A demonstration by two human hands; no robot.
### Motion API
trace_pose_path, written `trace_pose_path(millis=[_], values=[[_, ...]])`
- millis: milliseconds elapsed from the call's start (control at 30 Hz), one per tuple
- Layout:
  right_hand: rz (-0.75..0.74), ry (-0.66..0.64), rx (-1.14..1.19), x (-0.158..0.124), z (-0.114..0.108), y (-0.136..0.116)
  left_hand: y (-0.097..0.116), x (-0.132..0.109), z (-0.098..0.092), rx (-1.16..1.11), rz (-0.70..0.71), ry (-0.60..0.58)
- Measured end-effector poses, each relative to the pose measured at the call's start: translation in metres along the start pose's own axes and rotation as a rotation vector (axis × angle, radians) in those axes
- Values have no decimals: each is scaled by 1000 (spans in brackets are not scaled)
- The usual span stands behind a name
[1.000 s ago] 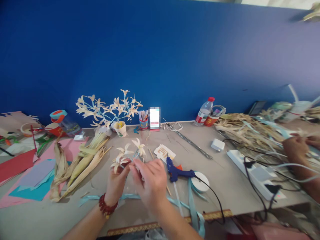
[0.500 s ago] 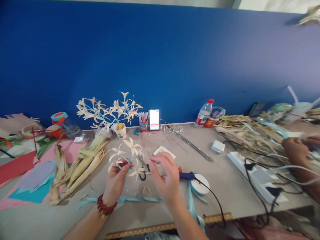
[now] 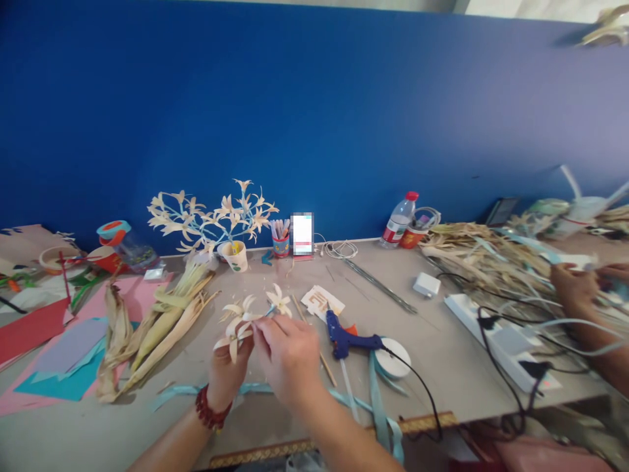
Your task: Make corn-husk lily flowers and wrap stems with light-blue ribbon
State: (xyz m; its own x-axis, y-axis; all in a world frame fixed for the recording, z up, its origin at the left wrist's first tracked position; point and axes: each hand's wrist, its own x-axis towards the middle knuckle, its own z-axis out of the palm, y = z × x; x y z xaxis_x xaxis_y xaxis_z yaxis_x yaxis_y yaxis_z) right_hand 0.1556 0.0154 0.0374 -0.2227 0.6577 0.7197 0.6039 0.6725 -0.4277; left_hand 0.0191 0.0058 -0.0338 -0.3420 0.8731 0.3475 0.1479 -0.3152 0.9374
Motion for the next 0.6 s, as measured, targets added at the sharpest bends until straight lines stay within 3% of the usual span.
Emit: trace_pose_path(millis=[133,267,467,600], values=[[8,-3,-2,-4,-1,-3,14,1,-1,42,68,-51],[21,-18,-3,-7,1,-2,27,3,-1,-4,34,-34],[24,9,31,-7,1,-2,19,1,3,-105,-107,-22],[-108,45,112,-11,-15,-7,14,3,7,-156,-160,13]])
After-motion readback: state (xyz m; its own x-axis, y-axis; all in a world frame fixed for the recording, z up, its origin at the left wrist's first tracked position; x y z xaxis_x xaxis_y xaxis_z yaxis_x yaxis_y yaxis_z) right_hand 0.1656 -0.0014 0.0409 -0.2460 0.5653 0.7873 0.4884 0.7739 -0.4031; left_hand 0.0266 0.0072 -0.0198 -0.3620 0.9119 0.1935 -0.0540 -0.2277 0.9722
